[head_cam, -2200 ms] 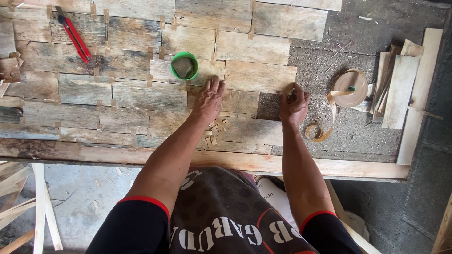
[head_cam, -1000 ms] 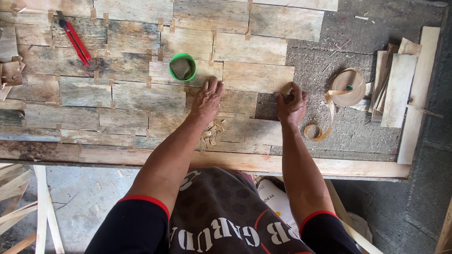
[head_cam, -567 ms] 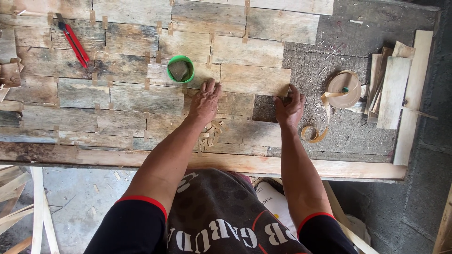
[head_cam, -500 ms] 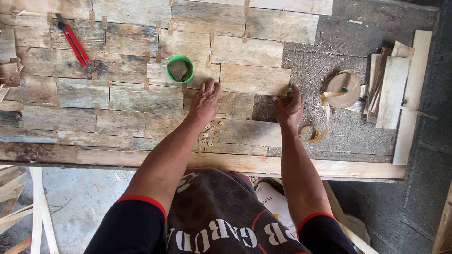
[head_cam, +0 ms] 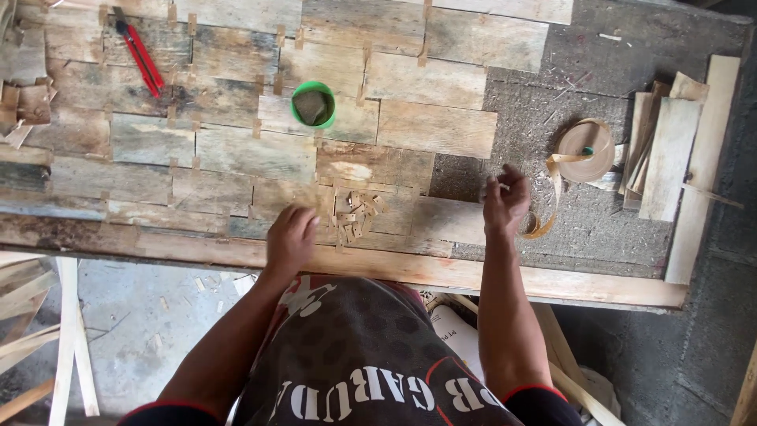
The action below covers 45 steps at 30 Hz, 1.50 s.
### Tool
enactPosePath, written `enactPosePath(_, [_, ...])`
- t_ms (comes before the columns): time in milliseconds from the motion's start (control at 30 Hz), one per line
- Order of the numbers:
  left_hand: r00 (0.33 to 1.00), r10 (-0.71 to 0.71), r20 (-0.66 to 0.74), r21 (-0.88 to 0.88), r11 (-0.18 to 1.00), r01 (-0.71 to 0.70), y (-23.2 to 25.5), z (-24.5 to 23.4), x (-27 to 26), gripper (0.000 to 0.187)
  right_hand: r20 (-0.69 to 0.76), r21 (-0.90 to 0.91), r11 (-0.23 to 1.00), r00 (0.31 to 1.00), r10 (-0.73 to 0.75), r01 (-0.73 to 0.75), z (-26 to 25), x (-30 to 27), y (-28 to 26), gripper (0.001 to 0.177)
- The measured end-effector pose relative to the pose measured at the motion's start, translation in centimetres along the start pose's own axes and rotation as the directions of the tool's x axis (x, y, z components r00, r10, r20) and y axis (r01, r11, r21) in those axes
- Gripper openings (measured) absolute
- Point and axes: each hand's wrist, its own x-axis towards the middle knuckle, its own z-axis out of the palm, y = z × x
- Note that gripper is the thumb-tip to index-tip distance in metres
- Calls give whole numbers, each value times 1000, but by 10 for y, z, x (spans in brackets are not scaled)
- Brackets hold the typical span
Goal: Applying wood veneer or thin wood slats to a backing board using glue and tape.
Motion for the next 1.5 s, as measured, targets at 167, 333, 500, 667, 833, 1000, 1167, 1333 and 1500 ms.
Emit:
enactPosePath(167, [957,-281,-64,-51,959,278,-19,-30,-97,12,192,41,994,975,-109,103,-1,-48,24,10])
enactPosePath(333, [864,-502,-40,-27,865,502,-32,-17,-144,13,383,6,992,916,-118,125,15,-93,27,5])
enactPosePath(500, [871,-477,-114,-75,879,471,-15,-20,-134,16,523,-237,885,820,-231,401,39,-122,-37,8])
enactPosePath(667, [912,-367,-182,-46,930,365,-21,-21,-126,33,669,-390,634,678,-303,668,74,-126,-35,14])
enactPosePath(833, [907,-351,-231,-6,933,360,-39,-9,-130,37,709,-461,541,659,-253,703,102,-119,-26,23])
enactPosePath(1000, [910,-347,-227,-66,938,342,-41,-13,-130,40,729,-391,425,557,-399,816,107,-125,-46,21])
enactPosePath(1167, [895,-421,-146,-232,894,382,-39,-25,-115,30,677,-474,523,673,-298,708,107,-127,-48,12])
enactPosePath(1333, [890,-446,96,-345,823,450,-25,-26,-68,29,580,-487,644,770,-267,590,115,-144,-72,7])
enactPosePath(1500, [790,-357,498,-539,586,605,-2,-12,-8,33,602,-356,763,757,-254,539,151,-177,-115,10])
